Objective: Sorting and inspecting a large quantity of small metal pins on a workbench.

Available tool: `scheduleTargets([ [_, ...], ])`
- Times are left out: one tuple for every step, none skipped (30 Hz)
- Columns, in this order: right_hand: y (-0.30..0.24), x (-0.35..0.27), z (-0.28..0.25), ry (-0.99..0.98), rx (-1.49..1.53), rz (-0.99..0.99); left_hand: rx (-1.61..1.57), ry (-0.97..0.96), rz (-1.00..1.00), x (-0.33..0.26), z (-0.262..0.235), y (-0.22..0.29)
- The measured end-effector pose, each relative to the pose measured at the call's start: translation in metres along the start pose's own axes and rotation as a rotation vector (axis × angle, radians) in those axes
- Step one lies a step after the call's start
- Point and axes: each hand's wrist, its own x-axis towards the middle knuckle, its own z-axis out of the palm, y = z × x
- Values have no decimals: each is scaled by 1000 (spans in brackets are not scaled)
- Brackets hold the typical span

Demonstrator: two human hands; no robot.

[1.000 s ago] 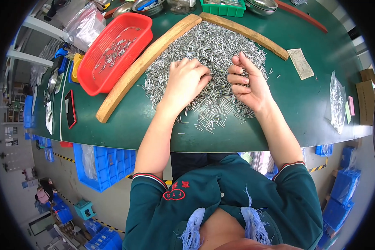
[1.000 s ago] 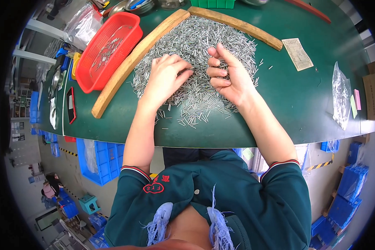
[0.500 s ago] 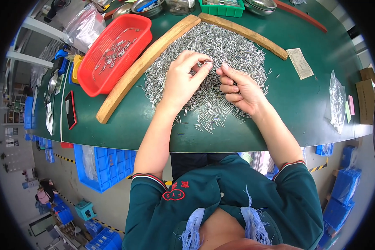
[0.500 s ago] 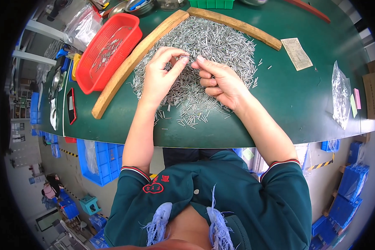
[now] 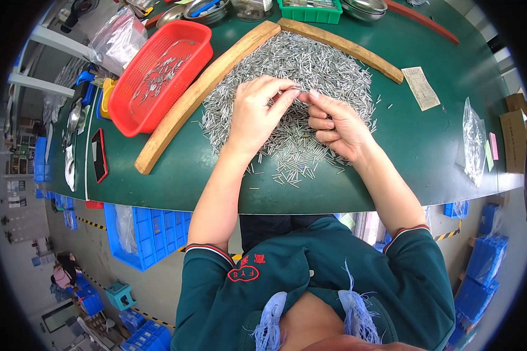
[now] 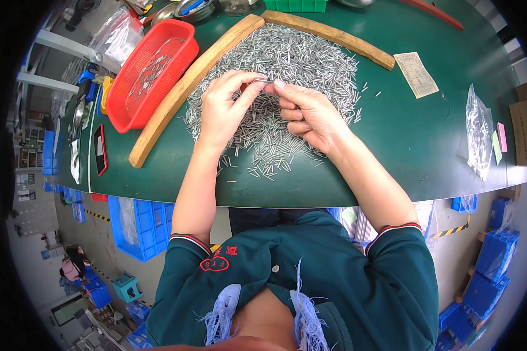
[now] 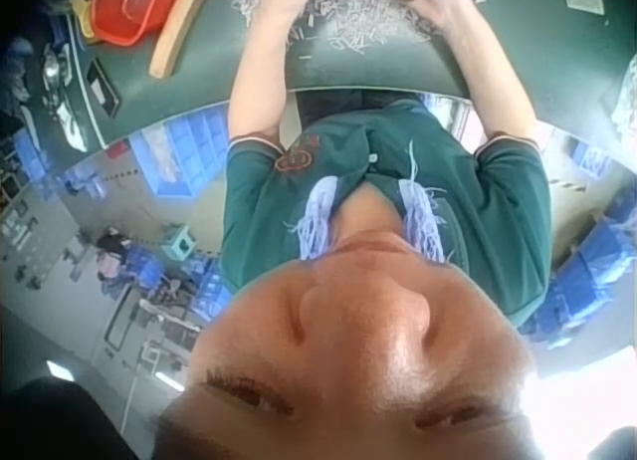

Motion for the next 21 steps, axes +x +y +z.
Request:
scheduleTargets([
  [0, 0, 1, 6, -20, -8, -1, 7, 41, -1, 2, -1],
  [1, 0, 1, 12, -41, -16, -2, 13, 82, -1, 2, -1],
  [1, 1, 1, 13, -40, -17, -3, 13, 83, -1, 2, -1],
  [1, 2, 0, 13, -50, -21, 31, 0, 106, -1, 2, -1],
  [2, 3, -1, 13, -61, -26, 65, -13, 128, -1, 2, 0],
  [2, 3, -3, 14, -60, -27, 64, -13, 129, 0, 2, 1],
  [3, 4, -5, 18, -62, -31, 94, -19, 170, 0, 1, 2],
  [3, 5, -6, 23, -65, -36, 125, -24, 211, 1, 1, 3],
  [3, 4, -5, 22, -65, -35, 126, -23, 211, 1, 1, 2],
  [2, 3, -4, 24, -71, -46, 115, -32, 199, 1, 1, 1],
  [2, 3, -3, 26, -76, -56, 104, -41, 188, 0, 1, 0],
  [2, 3, -3, 24, -77, -56, 105, -39, 188, 0, 2, -1],
  [2, 2, -2, 43, -97, -55, 70, -36, 140, -1, 3, -1],
  [2, 3, -1, 61, -117, -55, 34, -33, 93, -1, 3, -2],
  [2, 2, -1, 62, -118, -56, 32, -33, 94, -1, 3, -2],
  [2, 2, 0, 67, -123, -58, 29, -16, 77, -1, 3, -2],
  [1, 2, 0, 73, -127, -60, 26, 1, 60, -1, 3, -1],
  [1, 2, -1, 73, -126, -60, 25, 1, 60, -1, 3, -1],
  [2, 3, -3, 68, -115, -75, -37, -9, -16, 0, 3, 0],
  [2, 3, -4, 63, -104, -90, -99, -18, -93, 1, 3, 0],
  [2, 2, -3, 63, -104, -90, -99, -18, -93, 0, 3, 0],
])
